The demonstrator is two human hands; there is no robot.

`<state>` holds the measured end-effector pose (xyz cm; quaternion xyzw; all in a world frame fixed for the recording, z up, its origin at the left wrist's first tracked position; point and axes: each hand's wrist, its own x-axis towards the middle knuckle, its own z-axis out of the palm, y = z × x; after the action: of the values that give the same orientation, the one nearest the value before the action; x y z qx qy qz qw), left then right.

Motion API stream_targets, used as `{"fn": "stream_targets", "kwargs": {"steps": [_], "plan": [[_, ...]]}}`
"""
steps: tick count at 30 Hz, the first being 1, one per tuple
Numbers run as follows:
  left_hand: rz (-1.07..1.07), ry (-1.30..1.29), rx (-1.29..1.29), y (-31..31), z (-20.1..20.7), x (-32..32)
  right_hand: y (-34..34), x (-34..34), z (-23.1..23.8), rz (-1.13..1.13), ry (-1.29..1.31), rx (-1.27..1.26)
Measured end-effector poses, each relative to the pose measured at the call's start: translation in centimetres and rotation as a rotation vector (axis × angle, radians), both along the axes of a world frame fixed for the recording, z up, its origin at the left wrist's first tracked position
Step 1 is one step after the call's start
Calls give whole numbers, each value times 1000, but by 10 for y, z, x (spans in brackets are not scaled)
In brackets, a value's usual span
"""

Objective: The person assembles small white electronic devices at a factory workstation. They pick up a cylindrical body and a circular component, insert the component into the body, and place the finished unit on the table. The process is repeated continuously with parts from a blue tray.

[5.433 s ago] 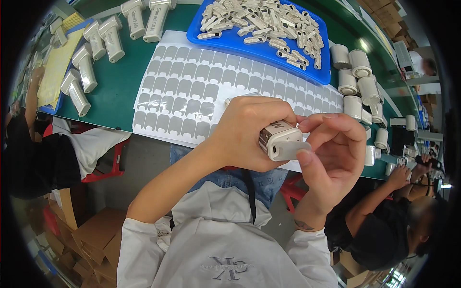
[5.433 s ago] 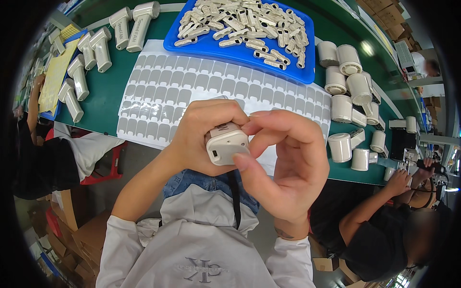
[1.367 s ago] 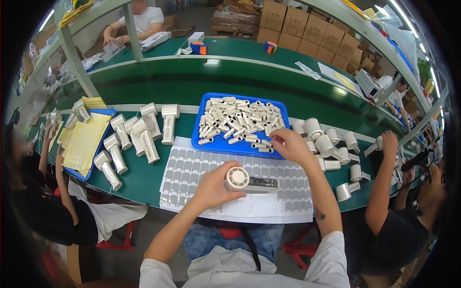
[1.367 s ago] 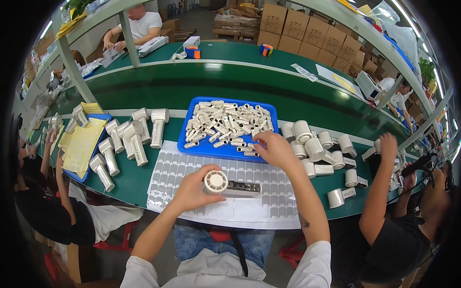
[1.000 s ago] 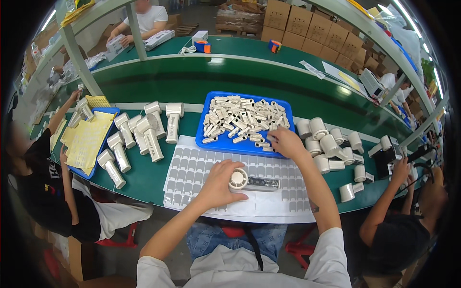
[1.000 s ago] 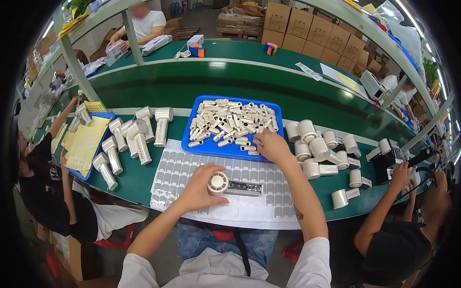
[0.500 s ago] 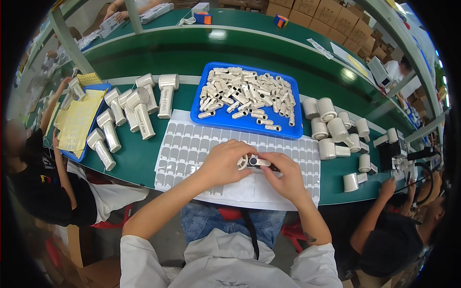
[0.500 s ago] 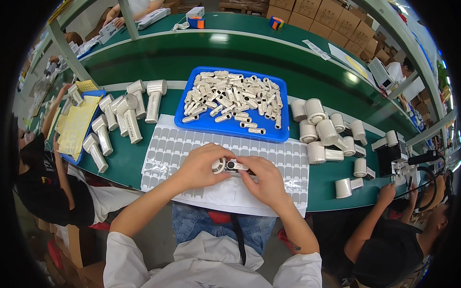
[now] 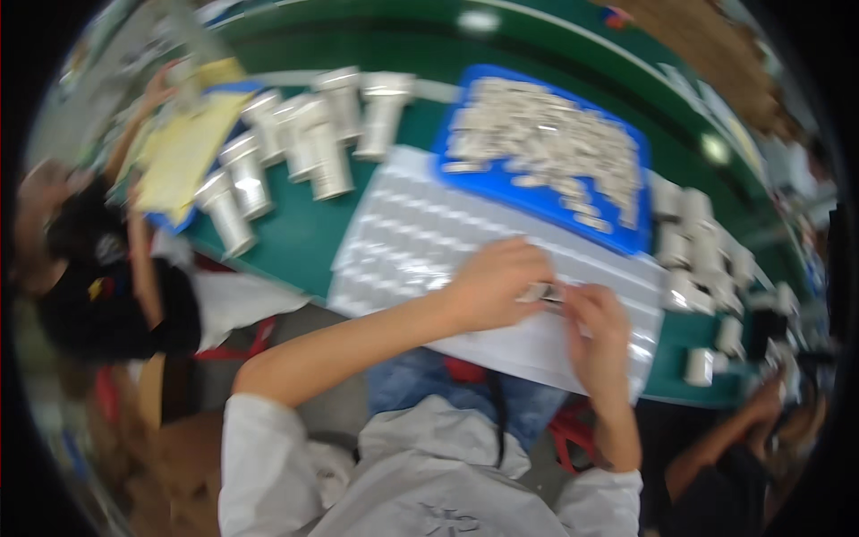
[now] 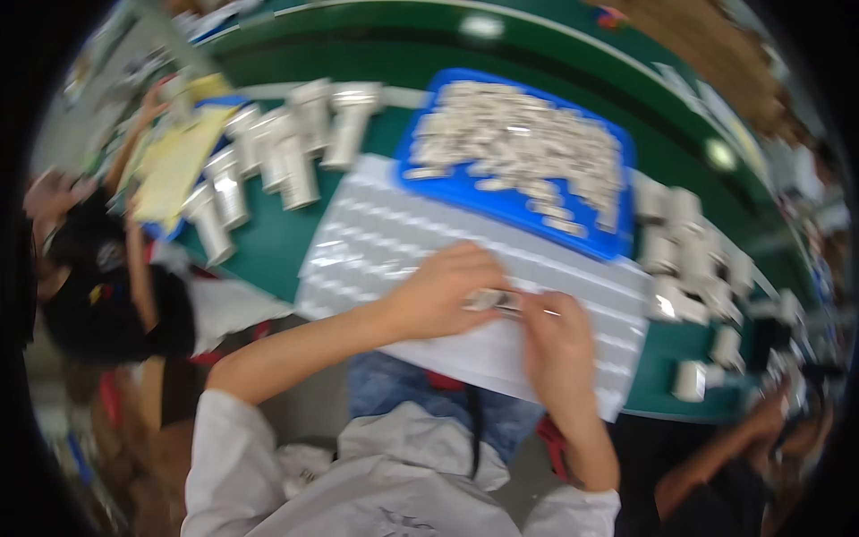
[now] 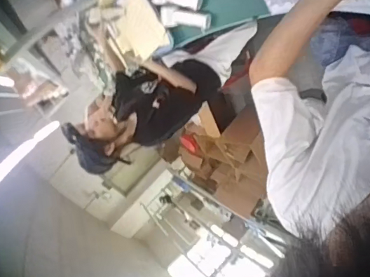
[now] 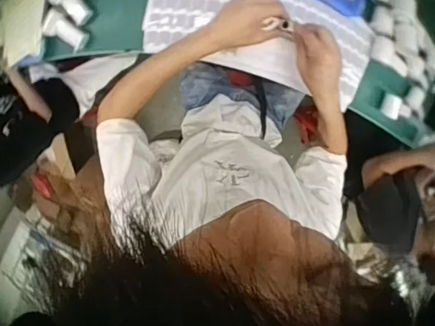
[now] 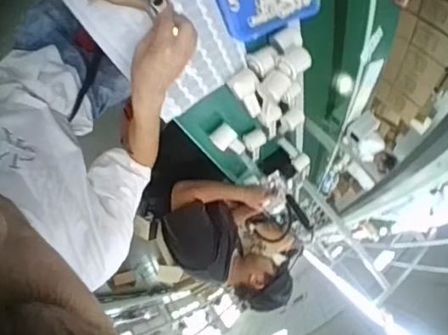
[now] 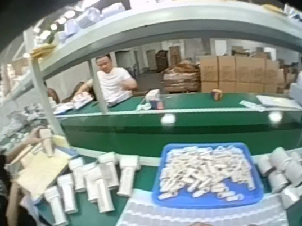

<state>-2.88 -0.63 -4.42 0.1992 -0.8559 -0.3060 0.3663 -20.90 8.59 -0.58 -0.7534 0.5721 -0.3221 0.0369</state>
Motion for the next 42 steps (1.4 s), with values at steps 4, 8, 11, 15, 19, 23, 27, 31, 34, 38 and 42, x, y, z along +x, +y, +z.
{"fn": "stream_targets", "kwargs": {"steps": [4, 8, 11, 15, 19, 23, 27, 31, 34, 38, 42], "plan": [[-48, -139, -18, -1, 7, -2, 4, 6, 2, -37, 187, 22], [70, -133, -182, 12, 6, 5, 3, -4, 16, -44, -255, 469], [169, -2, -333, 31, 1, 2, 5, -16, -1, 114, -482, 351], [150, -245, -157, 45, 26, 2, 7, -28, -8, 300, -236, 463], [176, -448, -80, 50, 19, -6, 16, -16, -32, 260, -59, 242], [153, -465, -124, 52, 24, -7, 22, -17, -31, 220, -117, 182], [181, -480, -43, 51, 22, -10, 21, -17, -28, 152, -383, 366], [211, -509, 72, 47, 30, -16, 14, -23, -23, 186, -417, 434], [170, -328, 211, 44, 34, -6, 13, -39, -23, 181, -955, 319], [244, -14, 155, 34, 35, 18, 21, -82, -17, -34, -561, 221], [315, 477, 482, 31, 27, 22, 22, -77, -14, -80, -146, 255]]}}
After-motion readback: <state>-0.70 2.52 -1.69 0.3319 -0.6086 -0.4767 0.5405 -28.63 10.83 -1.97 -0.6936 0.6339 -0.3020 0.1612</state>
